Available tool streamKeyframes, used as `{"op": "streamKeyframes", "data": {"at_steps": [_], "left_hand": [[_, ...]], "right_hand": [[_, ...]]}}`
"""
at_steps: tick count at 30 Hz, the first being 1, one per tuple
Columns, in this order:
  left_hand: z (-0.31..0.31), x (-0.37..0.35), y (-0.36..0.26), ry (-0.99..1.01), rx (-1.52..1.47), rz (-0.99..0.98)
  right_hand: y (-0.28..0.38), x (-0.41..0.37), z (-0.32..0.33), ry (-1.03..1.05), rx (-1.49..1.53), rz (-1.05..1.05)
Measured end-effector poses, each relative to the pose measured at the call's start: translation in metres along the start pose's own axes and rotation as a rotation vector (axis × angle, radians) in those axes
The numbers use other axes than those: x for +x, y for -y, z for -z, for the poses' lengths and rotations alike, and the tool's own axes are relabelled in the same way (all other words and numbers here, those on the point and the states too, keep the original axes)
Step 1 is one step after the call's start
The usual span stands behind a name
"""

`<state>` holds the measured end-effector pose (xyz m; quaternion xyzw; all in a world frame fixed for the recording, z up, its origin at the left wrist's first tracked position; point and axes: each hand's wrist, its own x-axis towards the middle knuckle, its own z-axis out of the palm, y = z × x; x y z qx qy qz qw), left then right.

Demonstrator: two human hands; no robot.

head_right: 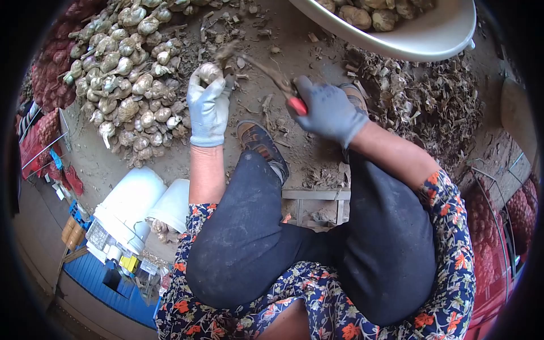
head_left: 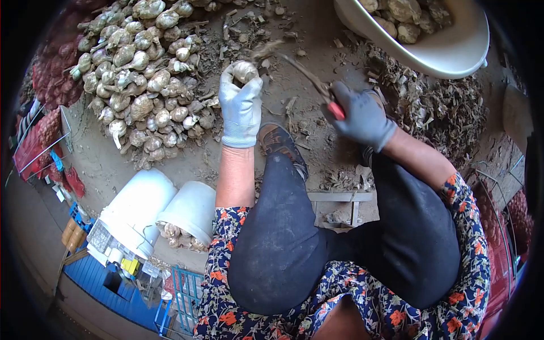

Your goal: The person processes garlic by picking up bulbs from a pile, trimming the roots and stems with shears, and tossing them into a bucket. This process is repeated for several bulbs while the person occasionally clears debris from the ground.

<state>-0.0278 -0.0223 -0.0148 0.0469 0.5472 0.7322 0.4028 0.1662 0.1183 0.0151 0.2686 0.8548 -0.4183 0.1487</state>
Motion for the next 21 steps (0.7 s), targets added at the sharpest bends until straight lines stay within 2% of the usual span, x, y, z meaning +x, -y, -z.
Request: {"op": "streamKeyframes", "data": {"at_steps": [1,2,6,8,9,12,13,15,16,19,20,21], "left_hand": [[0.005,0.001,0.002,-0.012,-0.113,0.01],[0.003,0.0,0.001,-0.076,-0.107,0.036],[-0.009,-0.004,0.001,-0.06,-0.055,0.015],[-0.017,-0.008,0.001,-0.064,0.147,0.032],[-0.023,-0.011,0.001,-0.062,0.149,0.028],[-0.033,-0.009,-0.005,-0.014,0.279,0.036],[-0.029,-0.003,-0.004,-0.003,0.462,-0.008],[-0.057,0.007,-0.02,0.09,0.35,-0.108],[-0.081,0.013,-0.033,0.193,0.401,-0.29],[-0.133,0.042,-0.068,0.494,0.442,-0.755],[-0.125,0.053,-0.077,0.567,0.556,-0.782],[-0.105,0.07,-0.08,0.354,0.878,-0.836]], "right_hand": [[0.003,-0.004,0.0,0.002,-0.005,0.007],[0.005,-0.009,-0.001,-0.002,-0.015,0.018],[0.012,0.003,-0.012,0.0,0.02,-0.007],[0.017,0.013,-0.016,-0.017,0.06,0.037],[0.014,0.015,-0.017,-0.021,0.06,0.04],[0.006,0.023,-0.02,0.143,0.31,-0.035],[0.002,0.022,-0.017,0.143,0.308,-0.016],[-0.004,0.016,-0.011,0.127,0.348,-0.038],[-0.005,0.014,-0.011,0.151,0.431,-0.113],[-0.015,0.017,-0.019,0.104,0.389,-0.141],[-0.01,0.018,-0.009,0.159,0.401,-0.17],[-0.007,0.017,-0.003,0.16,0.399,-0.157]]}}
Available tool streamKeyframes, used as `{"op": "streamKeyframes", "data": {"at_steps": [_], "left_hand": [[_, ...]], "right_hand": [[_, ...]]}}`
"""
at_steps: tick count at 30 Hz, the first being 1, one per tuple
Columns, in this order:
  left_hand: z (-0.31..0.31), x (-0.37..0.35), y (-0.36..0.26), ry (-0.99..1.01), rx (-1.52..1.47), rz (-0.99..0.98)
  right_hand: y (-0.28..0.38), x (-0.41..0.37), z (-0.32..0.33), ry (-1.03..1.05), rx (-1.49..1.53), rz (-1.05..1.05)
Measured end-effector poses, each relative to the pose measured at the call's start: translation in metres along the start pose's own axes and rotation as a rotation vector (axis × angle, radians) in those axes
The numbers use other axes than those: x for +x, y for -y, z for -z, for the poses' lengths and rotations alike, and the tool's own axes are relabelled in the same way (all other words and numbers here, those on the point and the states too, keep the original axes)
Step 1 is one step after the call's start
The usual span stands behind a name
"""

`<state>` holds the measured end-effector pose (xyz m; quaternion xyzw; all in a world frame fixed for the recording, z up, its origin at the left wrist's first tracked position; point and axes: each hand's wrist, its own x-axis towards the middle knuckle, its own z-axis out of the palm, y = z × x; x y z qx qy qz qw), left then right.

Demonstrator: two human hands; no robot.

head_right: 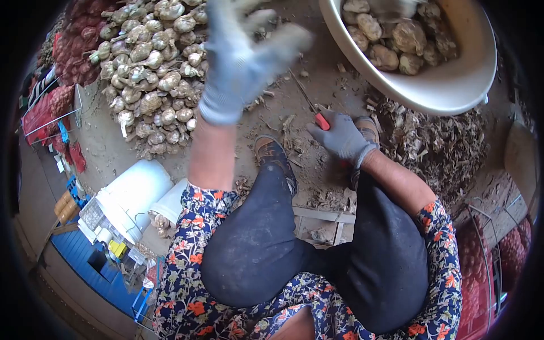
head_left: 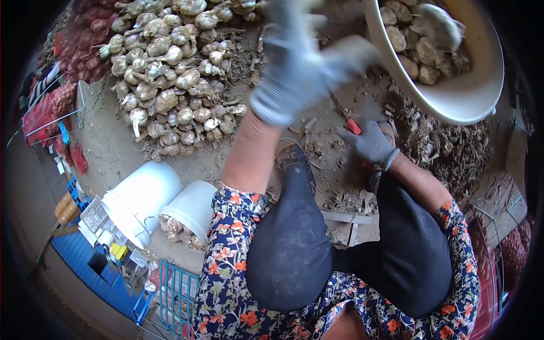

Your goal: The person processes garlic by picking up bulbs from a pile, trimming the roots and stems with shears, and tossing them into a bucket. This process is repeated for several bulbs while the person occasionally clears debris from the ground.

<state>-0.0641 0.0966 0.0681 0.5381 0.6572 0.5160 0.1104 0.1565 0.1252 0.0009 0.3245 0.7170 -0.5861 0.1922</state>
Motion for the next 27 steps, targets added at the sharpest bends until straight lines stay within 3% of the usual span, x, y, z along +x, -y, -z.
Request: {"op": "streamKeyframes", "data": {"at_steps": [1,2,4,6,7,9,12,14,16,17,19,20,21,22,23,24,25,26,27], "left_hand": [[0.018,-0.001,0.024,-0.064,0.333,0.17],[0.037,-0.008,0.049,-0.095,0.66,0.203],[0.081,-0.05,0.105,0.096,0.917,0.766],[0.109,-0.073,0.144,0.206,1.024,0.831],[0.111,-0.08,0.152,0.207,1.023,0.837],[0.113,-0.086,0.162,0.478,1.179,0.597],[0.1,-0.094,0.167,0.362,1.238,0.589],[0.083,-0.112,0.166,0.358,1.391,0.426],[0.074,-0.108,0.143,0.579,1.256,0.634],[0.067,-0.091,0.145,0.554,1.249,0.608],[0.052,-0.072,0.14,0.066,0.836,0.652],[0.045,-0.033,0.123,0.032,0.717,0.657],[0.037,0.007,0.108,-0.088,0.323,0.645],[0.027,0.039,0.125,-0.154,-0.075,0.545],[0.024,0.078,0.092,-0.105,-0.23,0.543],[0.014,0.112,0.08,-0.142,-0.391,0.126],[0.017,0.125,0.073,-0.052,-0.518,0.353],[0.028,0.137,0.081,-0.091,-0.709,0.556],[0.031,0.135,0.083,-0.183,-0.617,0.58]], "right_hand": [[0.003,-0.002,0.003,0.015,-0.007,-0.033],[0.003,-0.002,0.007,0.022,-0.01,-0.07],[-0.014,0.001,0.005,0.031,-0.009,-0.085],[-0.023,0.001,0.0,0.0,-0.038,-0.067],[-0.022,0.0,-0.001,0.004,-0.04,-0.069],[-0.014,0.0,0.001,0.056,-0.16,-0.106],[-0.002,0.002,0.006,0.175,-0.163,-0.135],[-0.003,0.002,0.007,0.119,-0.163,-0.085],[0.007,0.0,0.013,0.181,-0.179,-0.172],[0.002,0.002,0.012,0.147,-0.189,-0.168],[-0.009,0.005,0.005,0.171,-0.135,-0.207],[-0.008,0.005,0.005,0.183,-0.139,-0.207],[-0.008,0.006,0.005,0.191,-0.101,-0.212],[-0.007,0.009,0.005,0.195,-0.061,-0.217],[-0.005,0.011,0.005,0.202,-0.06,-0.221],[-0.005,0.012,0.005,0.189,-0.072,-0.215],[-0.006,0.011,0.006,0.176,-0.083,-0.211],[-0.009,0.009,0.007,0.179,-0.08,-0.22],[-0.011,0.01,0.009,0.167,-0.085,-0.216]]}}
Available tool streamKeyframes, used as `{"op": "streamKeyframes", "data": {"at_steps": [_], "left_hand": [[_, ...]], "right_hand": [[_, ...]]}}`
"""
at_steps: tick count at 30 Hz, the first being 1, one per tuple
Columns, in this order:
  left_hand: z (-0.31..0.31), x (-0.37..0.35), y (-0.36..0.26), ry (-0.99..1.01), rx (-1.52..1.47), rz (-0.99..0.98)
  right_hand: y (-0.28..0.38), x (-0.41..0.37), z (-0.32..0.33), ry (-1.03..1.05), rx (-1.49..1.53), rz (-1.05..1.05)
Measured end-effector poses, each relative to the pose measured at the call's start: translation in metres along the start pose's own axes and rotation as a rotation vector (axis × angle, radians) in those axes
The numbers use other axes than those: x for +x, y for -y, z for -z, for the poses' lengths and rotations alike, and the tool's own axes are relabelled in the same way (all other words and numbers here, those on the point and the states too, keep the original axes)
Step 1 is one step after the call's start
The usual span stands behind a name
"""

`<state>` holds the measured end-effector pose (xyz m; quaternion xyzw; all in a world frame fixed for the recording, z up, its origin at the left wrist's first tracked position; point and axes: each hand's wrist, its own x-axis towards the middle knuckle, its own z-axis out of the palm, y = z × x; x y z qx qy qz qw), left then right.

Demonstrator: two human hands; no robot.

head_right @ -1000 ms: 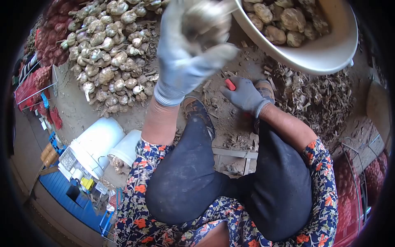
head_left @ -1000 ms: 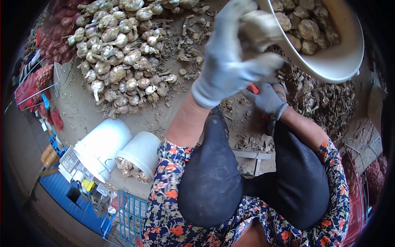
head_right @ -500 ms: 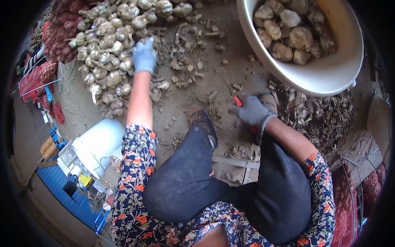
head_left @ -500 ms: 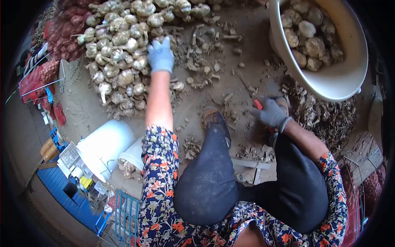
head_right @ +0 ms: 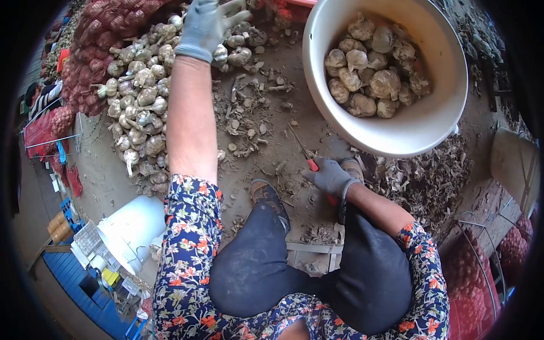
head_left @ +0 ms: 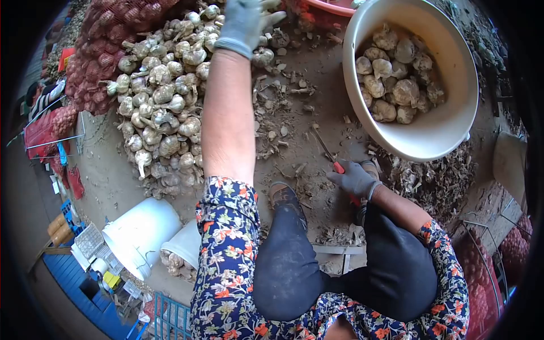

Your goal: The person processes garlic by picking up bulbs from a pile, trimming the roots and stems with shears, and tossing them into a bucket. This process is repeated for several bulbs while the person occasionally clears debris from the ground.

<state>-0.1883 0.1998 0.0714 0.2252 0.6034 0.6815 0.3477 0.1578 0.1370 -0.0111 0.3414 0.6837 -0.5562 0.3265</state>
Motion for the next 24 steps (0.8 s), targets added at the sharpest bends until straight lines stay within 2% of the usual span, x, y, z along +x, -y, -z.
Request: {"op": "streamKeyframes", "data": {"at_steps": [1,3,5,7,8,11,12,13,15,17,19,20,21,23,24], "left_hand": [[0.004,0.0,0.0,-0.108,0.061,-0.021],[0.066,0.037,0.07,0.002,0.866,0.16],[0.061,0.003,0.116,0.157,1.612,0.041],[0.047,-0.034,0.132,0.142,1.659,0.2],[0.046,-0.034,0.137,0.067,1.62,0.22],[0.051,-0.047,0.14,0.087,1.562,0.23],[0.059,-0.057,0.139,0.147,1.506,0.166],[0.066,-0.066,0.138,0.244,1.466,0.239],[0.083,-0.109,0.145,0.464,1.439,0.114],[0.089,-0.153,0.152,0.511,1.221,0.06],[0.079,-0.193,0.15,0.458,1.289,0.046],[0.079,-0.21,0.158,0.341,1.126,0.056],[0.079,-0.22,0.163,0.342,1.127,0.059],[0.08,-0.234,0.168,0.191,1.216,-0.028],[0.081,-0.237,0.17,0.23,1.316,0.009]], "right_hand": [[-0.001,0.002,0.003,-0.017,-0.004,0.005],[-0.003,0.003,0.008,-0.006,0.027,-0.017],[-0.002,0.007,0.013,0.012,0.051,-0.043],[0.0,0.008,0.015,0.039,0.1,-0.066],[0.005,0.006,0.015,0.047,0.104,-0.073],[0.012,0.002,0.022,-0.009,0.023,-0.047],[0.01,0.001,0.023,-0.051,-0.004,-0.015],[0.007,0.002,0.024,-0.095,-0.029,0.018],[-0.01,0.01,0.023,-0.116,-0.03,0.021],[-0.02,0.011,0.016,-0.129,-0.045,0.019],[-0.021,0.014,0.017,-0.212,-0.022,0.031],[-0.013,0.007,0.019,-0.259,-0.033,0.034],[-0.01,0.004,0.02,-0.256,-0.032,0.033],[-0.008,0.006,0.022,-0.183,-0.061,0.004],[-0.009,0.008,0.02,-0.168,-0.059,0.015]]}}
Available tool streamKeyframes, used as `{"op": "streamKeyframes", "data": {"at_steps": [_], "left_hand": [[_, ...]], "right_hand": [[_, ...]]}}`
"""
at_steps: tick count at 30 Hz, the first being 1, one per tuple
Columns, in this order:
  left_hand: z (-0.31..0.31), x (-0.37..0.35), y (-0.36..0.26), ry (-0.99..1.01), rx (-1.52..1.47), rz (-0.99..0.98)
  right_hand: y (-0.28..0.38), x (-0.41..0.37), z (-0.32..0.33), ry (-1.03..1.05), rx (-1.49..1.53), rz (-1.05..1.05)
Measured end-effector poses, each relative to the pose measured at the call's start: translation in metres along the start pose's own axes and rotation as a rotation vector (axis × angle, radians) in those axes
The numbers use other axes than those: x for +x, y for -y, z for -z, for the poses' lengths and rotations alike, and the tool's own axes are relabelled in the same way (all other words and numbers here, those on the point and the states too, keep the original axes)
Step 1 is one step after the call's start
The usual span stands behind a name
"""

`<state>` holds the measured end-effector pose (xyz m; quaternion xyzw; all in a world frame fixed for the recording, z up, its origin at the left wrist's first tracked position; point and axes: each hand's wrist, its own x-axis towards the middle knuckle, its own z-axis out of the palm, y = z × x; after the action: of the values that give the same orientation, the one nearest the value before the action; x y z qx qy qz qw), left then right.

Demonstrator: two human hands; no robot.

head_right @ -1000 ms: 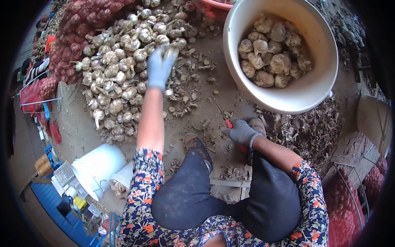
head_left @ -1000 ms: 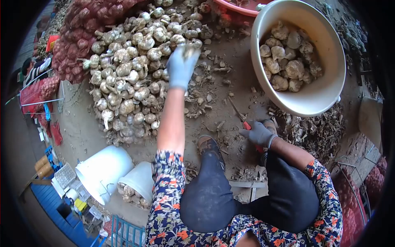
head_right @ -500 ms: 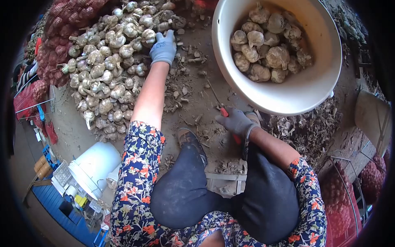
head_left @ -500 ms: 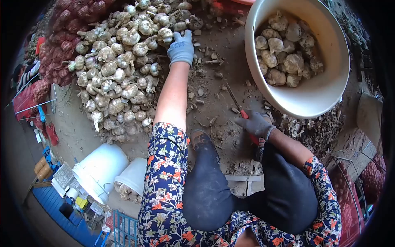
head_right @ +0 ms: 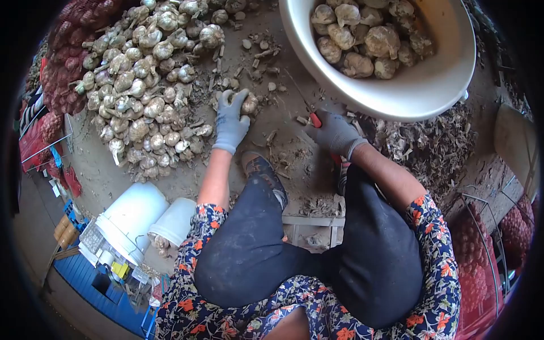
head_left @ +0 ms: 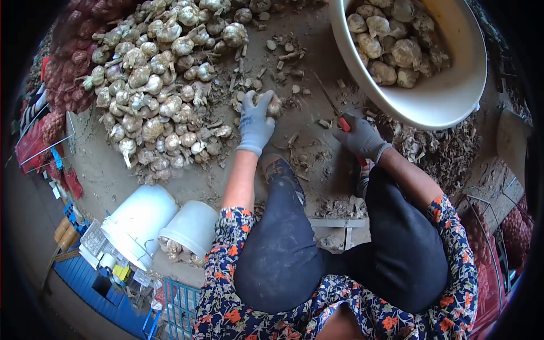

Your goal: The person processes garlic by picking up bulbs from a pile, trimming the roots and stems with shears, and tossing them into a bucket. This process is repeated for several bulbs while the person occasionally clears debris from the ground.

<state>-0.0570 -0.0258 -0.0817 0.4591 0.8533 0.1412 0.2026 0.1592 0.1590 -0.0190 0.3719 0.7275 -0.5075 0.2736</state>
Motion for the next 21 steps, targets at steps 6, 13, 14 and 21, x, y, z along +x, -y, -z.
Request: {"op": "streamKeyframes", "data": {"at_steps": [6,13,14,21], "left_hand": [[-0.013,0.003,0.011,-0.019,-0.388,0.026],[-0.009,0.002,0.004,0.008,-0.362,0.279],[-0.005,0.0,0.001,0.011,-0.36,0.275],[0.056,-0.01,-0.04,-0.089,-0.707,0.12]], "right_hand": [[0.01,-0.008,-0.017,-0.041,-0.136,0.051],[0.006,0.0,-0.044,-0.09,-0.413,0.162],[0.013,-0.002,-0.041,-0.102,-0.474,0.139],[0.026,-0.014,-0.026,-0.382,-0.731,0.357]]}}
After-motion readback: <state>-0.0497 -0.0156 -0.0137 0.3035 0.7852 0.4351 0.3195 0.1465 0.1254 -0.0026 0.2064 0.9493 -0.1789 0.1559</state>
